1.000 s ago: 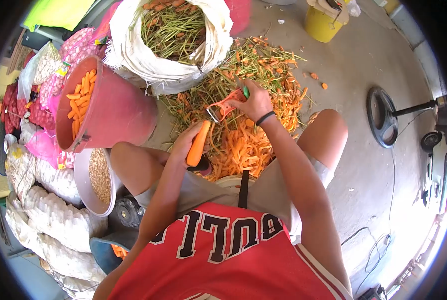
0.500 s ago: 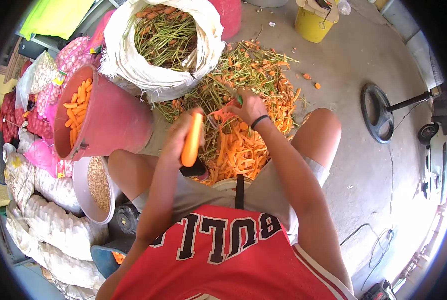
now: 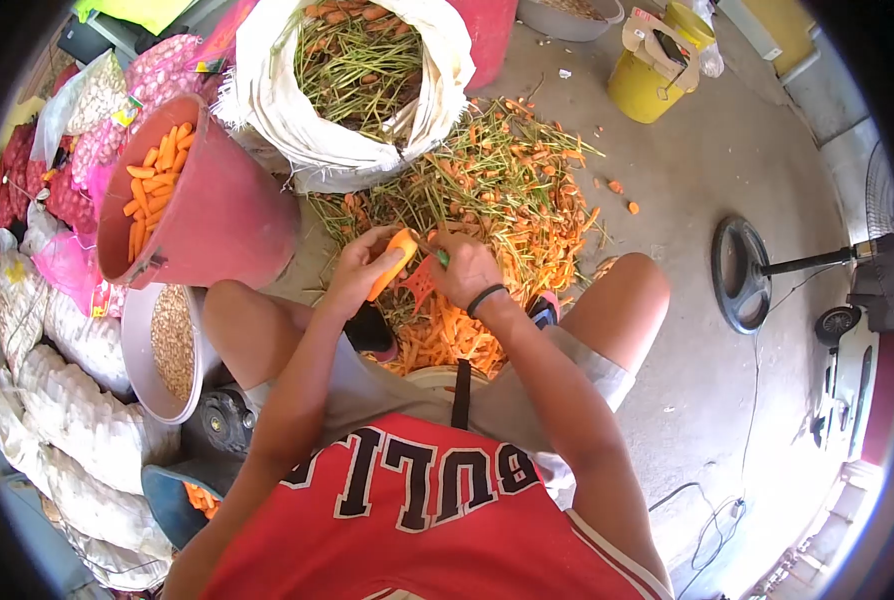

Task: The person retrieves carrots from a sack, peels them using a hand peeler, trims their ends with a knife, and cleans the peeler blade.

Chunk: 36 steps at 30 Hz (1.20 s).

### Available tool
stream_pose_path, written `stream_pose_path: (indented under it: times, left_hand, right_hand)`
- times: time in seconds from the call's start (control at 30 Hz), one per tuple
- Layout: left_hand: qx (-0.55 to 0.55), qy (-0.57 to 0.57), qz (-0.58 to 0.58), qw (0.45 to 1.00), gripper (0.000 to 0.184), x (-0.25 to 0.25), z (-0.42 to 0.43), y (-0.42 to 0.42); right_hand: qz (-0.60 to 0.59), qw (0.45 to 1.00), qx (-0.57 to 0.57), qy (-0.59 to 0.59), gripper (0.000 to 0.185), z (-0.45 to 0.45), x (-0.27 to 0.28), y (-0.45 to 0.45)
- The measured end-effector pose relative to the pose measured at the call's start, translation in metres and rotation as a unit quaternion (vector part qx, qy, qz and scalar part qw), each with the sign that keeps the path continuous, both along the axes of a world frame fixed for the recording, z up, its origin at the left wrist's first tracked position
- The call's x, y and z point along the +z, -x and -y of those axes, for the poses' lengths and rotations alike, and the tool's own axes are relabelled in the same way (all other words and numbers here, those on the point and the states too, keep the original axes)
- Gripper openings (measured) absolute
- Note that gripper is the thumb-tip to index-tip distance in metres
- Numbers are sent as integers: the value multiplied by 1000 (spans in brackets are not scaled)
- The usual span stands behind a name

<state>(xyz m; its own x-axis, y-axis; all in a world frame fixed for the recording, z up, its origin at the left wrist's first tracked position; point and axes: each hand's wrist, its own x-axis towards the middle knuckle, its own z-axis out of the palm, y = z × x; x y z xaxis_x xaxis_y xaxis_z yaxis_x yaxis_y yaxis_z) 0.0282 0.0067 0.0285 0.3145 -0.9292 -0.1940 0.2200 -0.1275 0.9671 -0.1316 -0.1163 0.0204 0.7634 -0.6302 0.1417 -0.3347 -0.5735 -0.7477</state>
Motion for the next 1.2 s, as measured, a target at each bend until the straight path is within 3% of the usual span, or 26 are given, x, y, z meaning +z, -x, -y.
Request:
stream_pose_path:
  times: [0.13,0.57,0.67,0.7,0.8,0.87,0.9,0.93,1.0,1.07,1.2]
  left_hand:
    - [57,47,71,995,30,-14,4,8]
    - [42,54,124,990,24,-16,0,11]
    - [21,26,107,994,25,2,-1,5]
    - [23,35,97,994,25,7,-1,1]
    - [95,16,97,991,30,15,-1,-32]
    - [164,-22,60,984,33,29,4,-73]
    - [186,-62,120,973,31,44,5,-104]
    - [224,111,-45,967,33,17,10,-156]
    - [259,361,-208,871,32,77,17,-200]
    - [484,333,-265,765,32,125,34,-226]
    - [323,224,-66,917,37,120,73,-242]
  right_hand:
    - [-5,1000,10,-5,25,-6,5,-3]
    - [-42,999,1,-15,30,-11,-2,-8]
    - [-286,951,110,34,31,24,-78,-4]
    - [-338,931,128,-44,32,30,-60,-4]
    - [-455,870,145,-124,36,22,-29,-17]
    - [-418,892,148,-90,33,15,-60,-12]
    - [-401,901,149,-76,33,14,-73,-11]
    - [-411,894,160,-74,33,16,-72,-12]
    - [-433,880,177,-78,33,12,-67,-12]
    - [-427,883,178,-85,34,10,-60,-13]
    - [-400,892,190,-94,38,15,-40,-11]
